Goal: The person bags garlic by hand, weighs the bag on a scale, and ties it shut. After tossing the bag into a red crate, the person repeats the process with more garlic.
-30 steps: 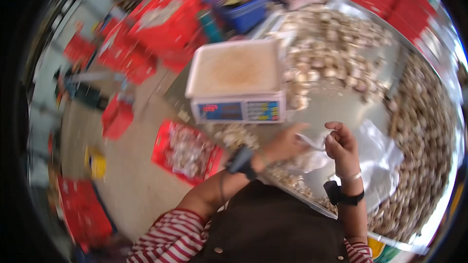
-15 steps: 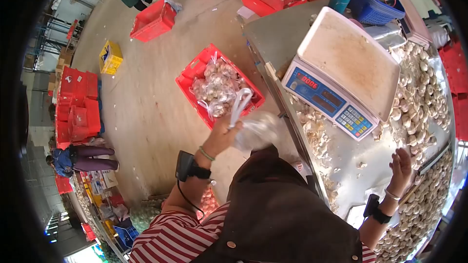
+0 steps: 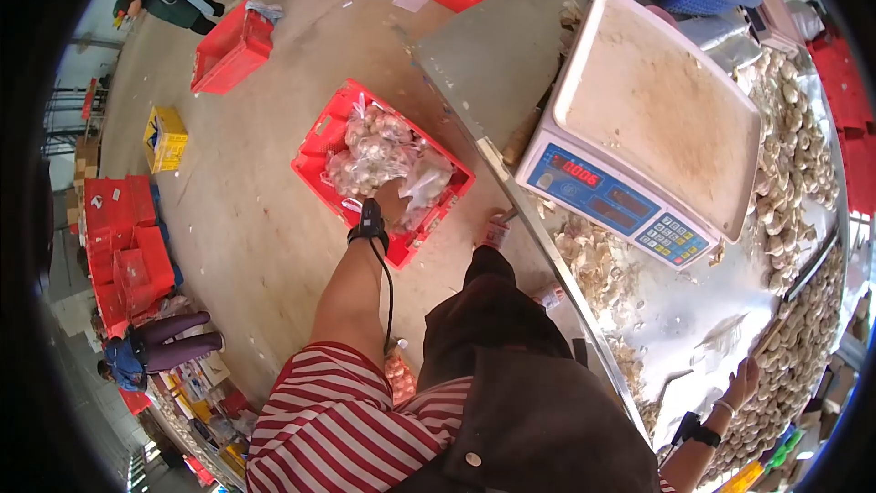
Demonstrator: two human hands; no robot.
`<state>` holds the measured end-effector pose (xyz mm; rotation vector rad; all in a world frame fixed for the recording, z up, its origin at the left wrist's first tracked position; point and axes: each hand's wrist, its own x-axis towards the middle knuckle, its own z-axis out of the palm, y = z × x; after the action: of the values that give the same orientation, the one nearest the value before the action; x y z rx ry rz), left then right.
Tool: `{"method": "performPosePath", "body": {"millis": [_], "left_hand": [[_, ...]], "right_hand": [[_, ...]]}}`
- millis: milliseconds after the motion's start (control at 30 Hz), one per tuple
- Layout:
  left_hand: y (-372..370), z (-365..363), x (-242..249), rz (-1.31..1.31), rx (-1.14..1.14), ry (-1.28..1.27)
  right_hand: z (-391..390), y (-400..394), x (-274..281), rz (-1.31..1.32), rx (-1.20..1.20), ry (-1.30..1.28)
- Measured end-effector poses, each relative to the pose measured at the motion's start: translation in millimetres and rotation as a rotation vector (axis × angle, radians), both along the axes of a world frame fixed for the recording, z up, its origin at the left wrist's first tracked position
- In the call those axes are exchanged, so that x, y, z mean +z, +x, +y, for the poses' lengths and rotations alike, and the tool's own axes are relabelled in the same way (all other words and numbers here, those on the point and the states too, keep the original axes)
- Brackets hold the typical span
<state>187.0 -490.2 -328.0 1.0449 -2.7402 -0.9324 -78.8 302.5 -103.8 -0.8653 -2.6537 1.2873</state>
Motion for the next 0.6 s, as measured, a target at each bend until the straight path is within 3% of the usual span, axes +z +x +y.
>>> {"method": "performPosePath", "body": {"millis": [133,200,267,367,400,433,500,533,567,600], "left_hand": [[-20,4,-10,-0.143,0.159,0.191],[-16,8,-7,-0.108,0.196,0.128],[-1,7,7,0.047,0.183,0.316],[23,11,30,0.474,0.361,0.535],[28,10,40,0.540,0.388,0.654],[13,31,105,0.476,0.466,0.730],[-4,55,156,0.512,0.320,0.535],[-21,68,184,0.530,0.275,0.651],[-53,108,231,0.550,0.389,0.631],[-70,138,260,0.613,0.344,0.662]], "right_hand": [[67,2,-24,0.086,0.186,0.245],[57,4,-18,0.062,0.286,0.647],[50,-2,-17,-0.082,0.362,0.921],[56,1,-50,-0.211,0.409,0.872],[28,5,-31,-0.377,0.445,0.713],[30,18,-38,-0.334,0.439,0.658],[45,38,-67,-0.114,0.396,0.446],[57,34,-74,-0.168,0.499,0.650],[32,37,-46,-0.122,0.588,0.697],[27,40,-40,-0.148,0.489,0.618]]}}
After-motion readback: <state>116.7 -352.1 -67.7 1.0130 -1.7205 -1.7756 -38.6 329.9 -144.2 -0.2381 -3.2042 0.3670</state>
